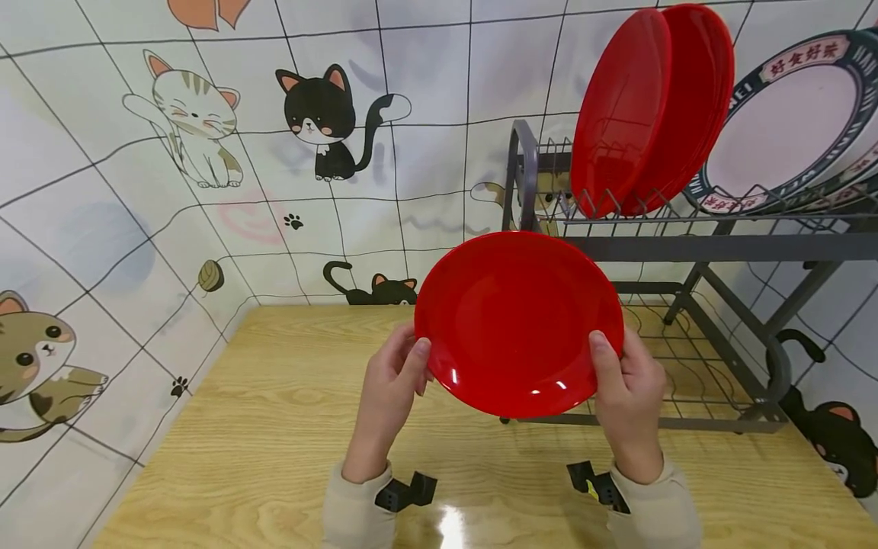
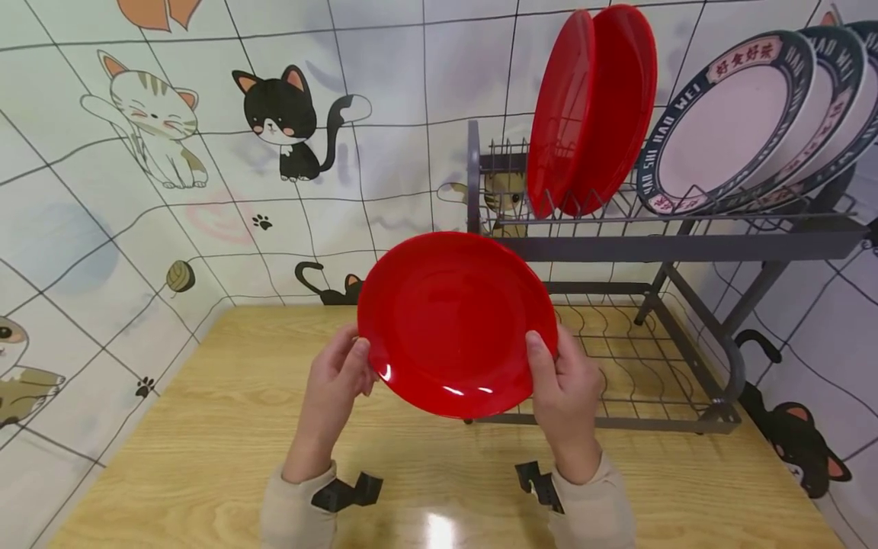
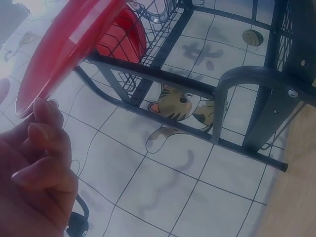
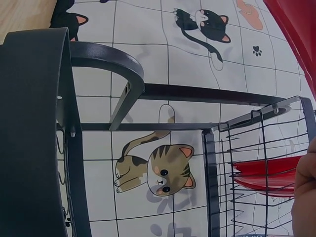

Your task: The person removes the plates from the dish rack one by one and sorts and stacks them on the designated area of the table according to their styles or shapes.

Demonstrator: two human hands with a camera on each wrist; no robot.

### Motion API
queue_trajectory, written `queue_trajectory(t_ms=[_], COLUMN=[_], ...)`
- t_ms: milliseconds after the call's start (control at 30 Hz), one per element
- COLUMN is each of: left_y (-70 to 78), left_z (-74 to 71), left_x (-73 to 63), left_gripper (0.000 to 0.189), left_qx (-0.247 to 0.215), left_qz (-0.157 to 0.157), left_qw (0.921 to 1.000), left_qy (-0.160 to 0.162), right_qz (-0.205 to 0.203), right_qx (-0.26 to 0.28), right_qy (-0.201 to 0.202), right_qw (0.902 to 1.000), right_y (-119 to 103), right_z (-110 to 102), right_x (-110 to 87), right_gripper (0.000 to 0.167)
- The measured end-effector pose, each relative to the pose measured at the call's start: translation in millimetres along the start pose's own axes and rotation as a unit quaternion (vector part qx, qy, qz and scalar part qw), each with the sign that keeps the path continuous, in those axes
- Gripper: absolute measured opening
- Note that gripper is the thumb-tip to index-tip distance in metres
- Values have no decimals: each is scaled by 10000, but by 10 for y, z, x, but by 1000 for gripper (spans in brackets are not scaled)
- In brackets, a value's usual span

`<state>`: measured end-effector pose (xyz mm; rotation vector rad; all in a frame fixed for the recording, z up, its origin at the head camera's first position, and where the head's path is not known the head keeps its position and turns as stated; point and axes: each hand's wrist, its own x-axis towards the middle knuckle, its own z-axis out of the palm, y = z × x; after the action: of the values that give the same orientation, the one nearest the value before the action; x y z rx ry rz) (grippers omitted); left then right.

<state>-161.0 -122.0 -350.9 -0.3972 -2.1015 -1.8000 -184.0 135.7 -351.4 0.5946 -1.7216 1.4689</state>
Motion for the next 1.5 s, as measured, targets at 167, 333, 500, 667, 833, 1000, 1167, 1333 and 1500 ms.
queue_trajectory(t_ms=[167, 333, 500, 667, 833, 1000, 1167, 1333, 1500], left_y=[9, -9, 91, 270, 267, 123, -36, -43, -45], left_z=[-4, -6, 3, 18, 21, 0, -36, -64, -90], left_x=[-6, -16, -23, -30, -40, -32, -35, -45, -31], left_gripper=[24, 23, 22, 20, 19, 18, 18, 19, 19], left_qx=[153, 246, 364, 517, 694, 623, 496, 451, 523], left_qz=[89, 182, 272, 356, 569, 659, 911, 1126, 1049], left_qw=[9998, 9995, 9990, 9980, 9958, 9956, 9941, 9917, 9919], left_qy=[-26, -27, 52, 36, 175, 231, 316, 436, 491], right_qz=[36, 9, -41, 35, 134, 169, 351, 540, 750], right_qx=[135, 5, -32, -99, -104, -116, -230, -243, -219], right_qy=[3, -28, -48, -62, -188, -366, -505, -595, -646], right_qw=[9999, 10000, 10000, 9999, 9997, 9991, 9978, 9965, 9948], right_y=[0, 14, 28, 22, 20, 12, 20, 18, -10], right_z=[8, 18, 28, 6, -1, -2, 28, 66, 93], right_x=[0, -12, -14, -7, -4, 3, -8, -29, -38], right_gripper=[28, 30, 30, 31, 33, 35, 34, 31, 33])
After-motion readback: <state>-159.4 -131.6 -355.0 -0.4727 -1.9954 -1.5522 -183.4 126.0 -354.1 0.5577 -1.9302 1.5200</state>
